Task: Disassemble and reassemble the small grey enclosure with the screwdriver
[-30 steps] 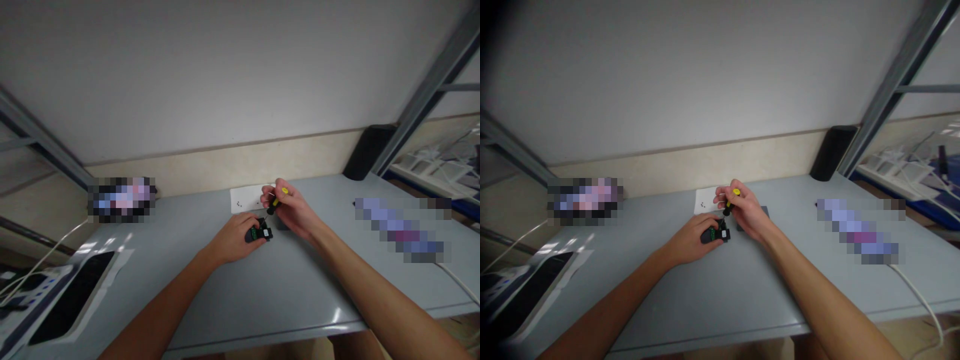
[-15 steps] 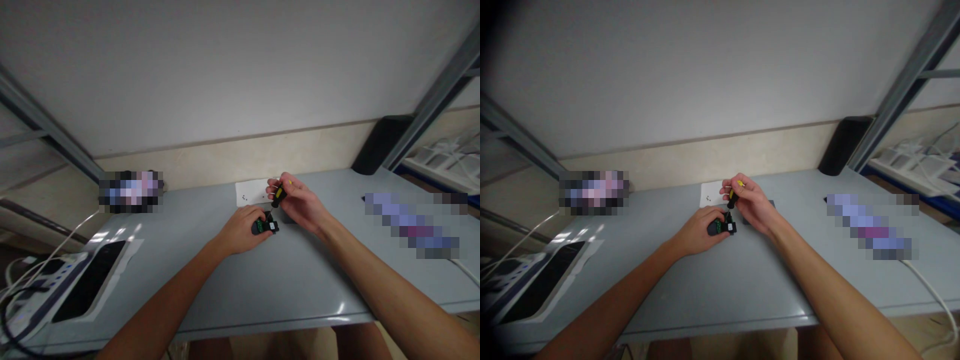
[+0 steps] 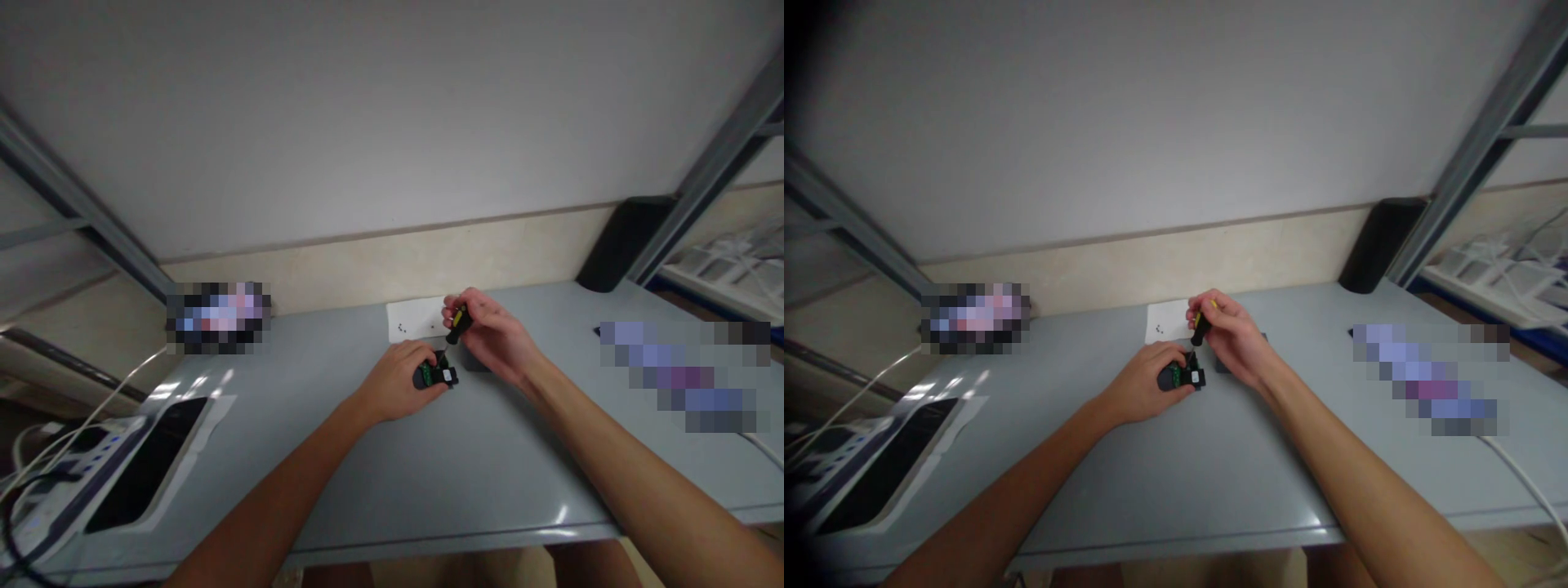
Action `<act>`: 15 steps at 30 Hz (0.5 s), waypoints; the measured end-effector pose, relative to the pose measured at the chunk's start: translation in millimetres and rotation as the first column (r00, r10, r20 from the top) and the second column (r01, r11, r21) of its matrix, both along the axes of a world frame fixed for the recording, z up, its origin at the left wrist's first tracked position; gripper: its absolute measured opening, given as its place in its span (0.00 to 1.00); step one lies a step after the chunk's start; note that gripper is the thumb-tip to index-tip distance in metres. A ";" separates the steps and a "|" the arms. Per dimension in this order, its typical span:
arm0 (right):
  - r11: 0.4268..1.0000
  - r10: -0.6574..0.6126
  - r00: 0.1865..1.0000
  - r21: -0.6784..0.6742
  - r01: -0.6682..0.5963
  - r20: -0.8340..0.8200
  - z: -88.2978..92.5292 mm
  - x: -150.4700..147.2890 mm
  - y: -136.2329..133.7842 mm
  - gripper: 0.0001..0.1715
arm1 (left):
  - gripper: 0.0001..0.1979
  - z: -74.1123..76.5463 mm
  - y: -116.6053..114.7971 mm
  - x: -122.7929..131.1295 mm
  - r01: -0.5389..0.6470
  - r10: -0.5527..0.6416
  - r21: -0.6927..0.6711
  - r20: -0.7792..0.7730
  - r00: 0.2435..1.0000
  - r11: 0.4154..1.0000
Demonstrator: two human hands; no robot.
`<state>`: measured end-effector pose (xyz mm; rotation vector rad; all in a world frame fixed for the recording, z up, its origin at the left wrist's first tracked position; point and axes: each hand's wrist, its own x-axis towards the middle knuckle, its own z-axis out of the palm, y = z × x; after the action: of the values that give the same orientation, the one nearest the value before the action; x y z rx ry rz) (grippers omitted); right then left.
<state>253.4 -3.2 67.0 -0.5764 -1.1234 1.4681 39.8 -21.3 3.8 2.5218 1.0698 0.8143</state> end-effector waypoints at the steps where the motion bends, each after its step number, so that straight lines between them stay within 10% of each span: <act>1: 1.000 -0.011 1.000 -0.007 0.011 -0.009 -0.4 0.4 -0.4 0.28 | 0.14 -0.1 0.1 -0.1 0.003 -0.003 0.003 0.001 1.000 1.000; 6: 1.000 -0.025 1.000 -0.013 0.025 -0.002 -2.1 -2.9 0.9 0.37 | 0.14 0.4 1.2 -0.5 0.022 -0.022 0.010 -0.004 1.000 1.000; 15: 0.996 0.056 0.993 -0.064 -0.063 -0.107 -1.2 -0.3 2.8 0.20 | 0.14 0.0 1.1 0.3 0.018 -0.018 0.007 0.009 1.000 1.000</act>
<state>253.1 -0.4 65.9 -0.5094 -1.0195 1.5741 40.0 -20.2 3.7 2.5273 1.0416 0.8252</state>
